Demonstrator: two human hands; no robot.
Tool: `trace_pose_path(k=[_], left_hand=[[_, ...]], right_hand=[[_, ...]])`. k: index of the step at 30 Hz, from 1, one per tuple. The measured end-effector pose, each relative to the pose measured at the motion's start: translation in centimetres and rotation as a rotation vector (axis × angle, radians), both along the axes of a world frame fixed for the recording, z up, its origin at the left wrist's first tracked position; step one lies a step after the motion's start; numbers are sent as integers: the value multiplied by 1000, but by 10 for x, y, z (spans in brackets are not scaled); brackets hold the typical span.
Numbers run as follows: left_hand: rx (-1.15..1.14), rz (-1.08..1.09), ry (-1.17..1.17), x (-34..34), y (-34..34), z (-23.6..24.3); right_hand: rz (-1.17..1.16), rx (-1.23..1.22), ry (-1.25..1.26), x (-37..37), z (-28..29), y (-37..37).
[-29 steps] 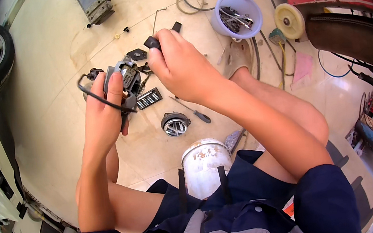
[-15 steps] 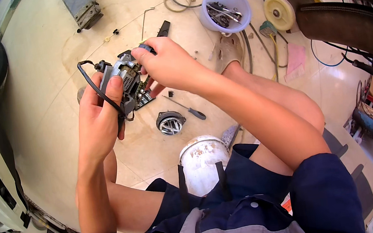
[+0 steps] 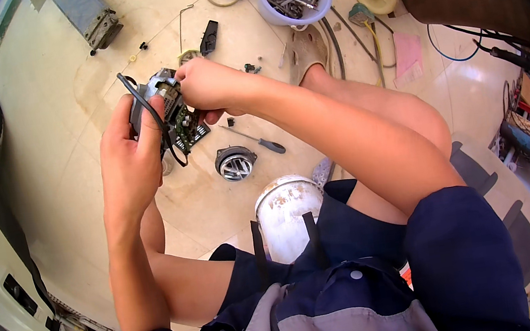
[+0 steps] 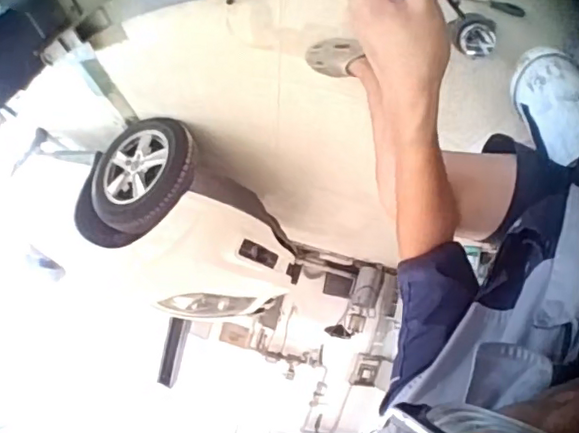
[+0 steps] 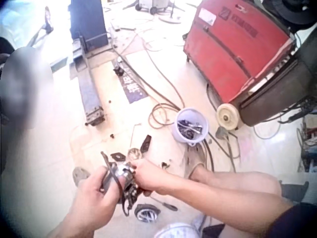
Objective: The person disassembles an electronic component by removing screws with a screwdriver and prying the circuit board away from the metal housing by hand.
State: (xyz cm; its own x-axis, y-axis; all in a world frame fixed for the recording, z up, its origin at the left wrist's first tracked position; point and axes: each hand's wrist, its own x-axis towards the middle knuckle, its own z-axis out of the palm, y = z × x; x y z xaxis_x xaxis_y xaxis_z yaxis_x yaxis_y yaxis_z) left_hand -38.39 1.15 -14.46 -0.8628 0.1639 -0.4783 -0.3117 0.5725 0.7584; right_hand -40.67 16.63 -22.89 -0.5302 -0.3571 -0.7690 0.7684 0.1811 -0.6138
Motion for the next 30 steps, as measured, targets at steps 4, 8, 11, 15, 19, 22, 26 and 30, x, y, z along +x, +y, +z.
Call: trace_pose_path(k=[4,8,11,15,19,22,26,30], left_hand=[[-32,-188,216,2,4,2],[14,-279,286,0,-5,-6],[138,-360,368,0,-9,-1],[171,-504,397,1,-16,-2],[205,-556,342,6,-21,-4],[283,-565,343,9,-15,-6],[413,-570,335,19,-15,-3],[535,-701,355,24,-18,10]], right_hand=[[-80,-330,-421,22,-2,1],[18,-597,-645,30,-6,5],[277,-779,-748,31,5,6],[373,-751,-764,44,19,3],[551,-630,-739,58,24,-8],[512,-687,-681,74,25,-4],[673,-686,-697,83,42,-9],[677,-808,-778,96,70,-8]])
